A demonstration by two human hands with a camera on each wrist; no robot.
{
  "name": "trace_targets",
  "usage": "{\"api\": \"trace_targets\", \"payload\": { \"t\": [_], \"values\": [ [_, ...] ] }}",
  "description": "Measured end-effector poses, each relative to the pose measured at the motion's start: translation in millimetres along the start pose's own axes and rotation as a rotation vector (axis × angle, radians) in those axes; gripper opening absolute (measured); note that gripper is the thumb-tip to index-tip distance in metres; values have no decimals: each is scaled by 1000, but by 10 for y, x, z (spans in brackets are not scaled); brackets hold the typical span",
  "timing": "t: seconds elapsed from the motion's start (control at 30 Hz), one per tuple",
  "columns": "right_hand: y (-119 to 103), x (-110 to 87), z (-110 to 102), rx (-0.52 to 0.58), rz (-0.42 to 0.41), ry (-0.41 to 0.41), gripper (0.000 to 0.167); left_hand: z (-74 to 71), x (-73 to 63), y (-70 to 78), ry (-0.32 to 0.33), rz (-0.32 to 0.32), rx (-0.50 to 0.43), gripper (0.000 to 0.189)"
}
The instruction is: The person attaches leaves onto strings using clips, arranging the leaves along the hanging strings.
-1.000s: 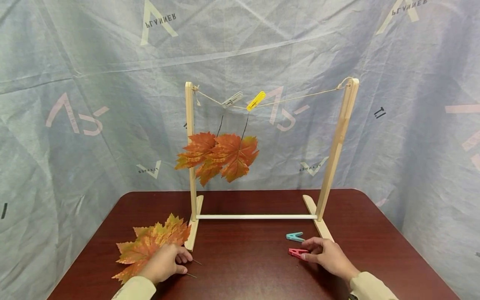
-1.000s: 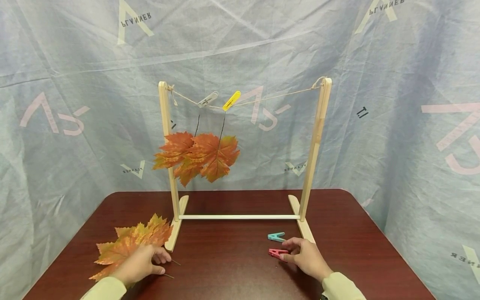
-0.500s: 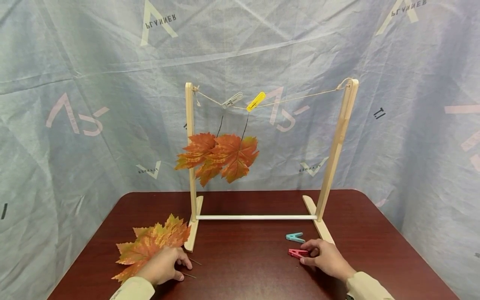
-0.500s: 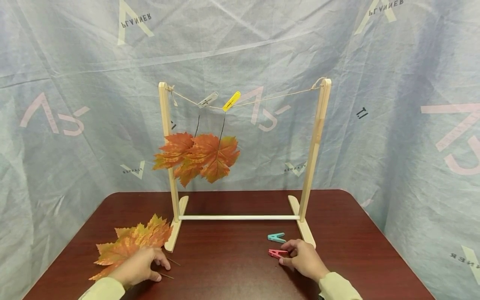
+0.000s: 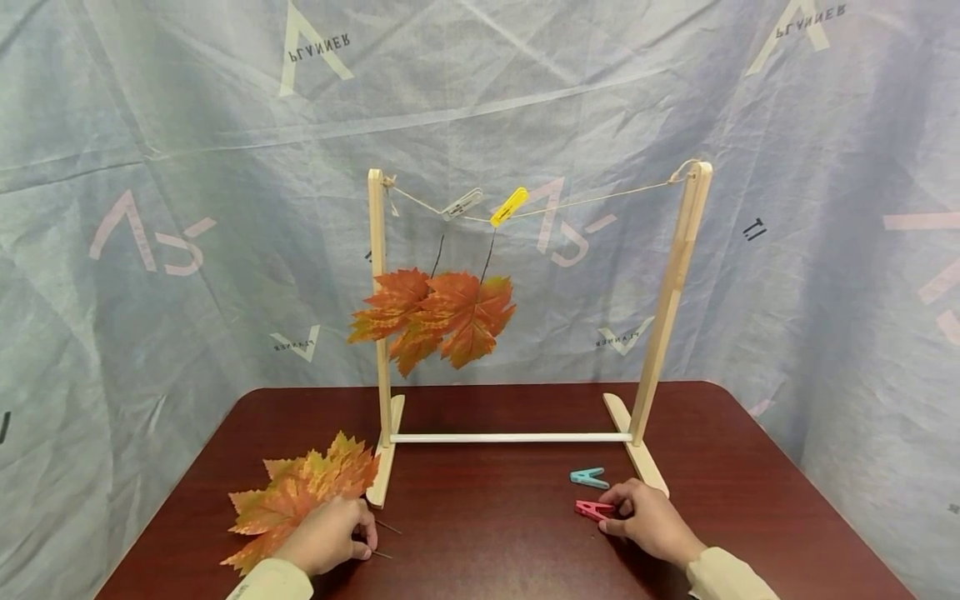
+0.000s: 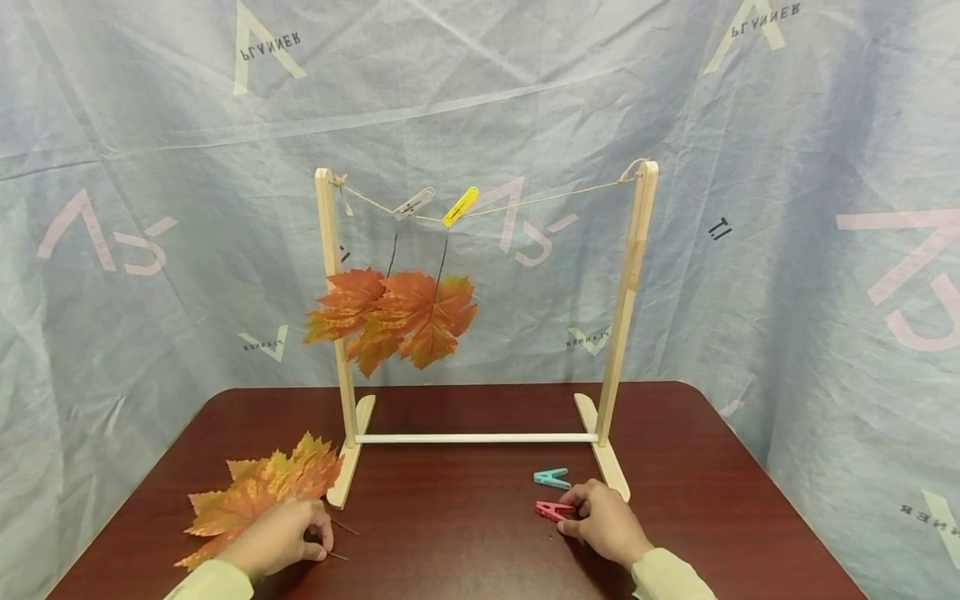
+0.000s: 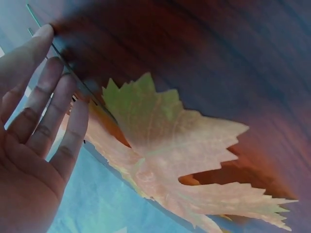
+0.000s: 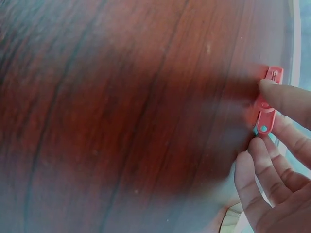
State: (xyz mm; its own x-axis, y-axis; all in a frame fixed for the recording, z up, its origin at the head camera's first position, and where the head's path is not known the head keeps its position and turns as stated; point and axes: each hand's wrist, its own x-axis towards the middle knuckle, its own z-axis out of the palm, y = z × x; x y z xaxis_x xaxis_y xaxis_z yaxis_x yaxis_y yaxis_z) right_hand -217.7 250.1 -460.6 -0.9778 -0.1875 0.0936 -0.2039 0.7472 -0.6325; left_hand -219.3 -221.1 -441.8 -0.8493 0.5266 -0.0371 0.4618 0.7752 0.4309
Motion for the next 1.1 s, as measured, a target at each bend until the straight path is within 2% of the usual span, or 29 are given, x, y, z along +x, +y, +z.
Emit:
{"api": "trace_targets", "payload": {
  "t": [0.3,0.43,0.6,0.7,0.97,1.1],
  "values": [
    [-13,1,-45,52,-52,-44,16,-8,17,-23,3,60,-28,24],
    [-21,7,-59,80,-20,-36,17,-21,25,-25,7,79,-33,23],
    [-29,28,-70,92,44,-35,22,-33,38,-19,-20,61,-50,24],
    [-37,29,-74,99,45,-37,23,-33,46,-15,-28,52,-57,23],
    [-73,28,-73,90,-43,-12,22,-58,77,-8,-13,46,-27,20],
    [-90,28,-59,92,-46,-5,21,-79,90,-5,-13,50,-23,19]
  ]
}}
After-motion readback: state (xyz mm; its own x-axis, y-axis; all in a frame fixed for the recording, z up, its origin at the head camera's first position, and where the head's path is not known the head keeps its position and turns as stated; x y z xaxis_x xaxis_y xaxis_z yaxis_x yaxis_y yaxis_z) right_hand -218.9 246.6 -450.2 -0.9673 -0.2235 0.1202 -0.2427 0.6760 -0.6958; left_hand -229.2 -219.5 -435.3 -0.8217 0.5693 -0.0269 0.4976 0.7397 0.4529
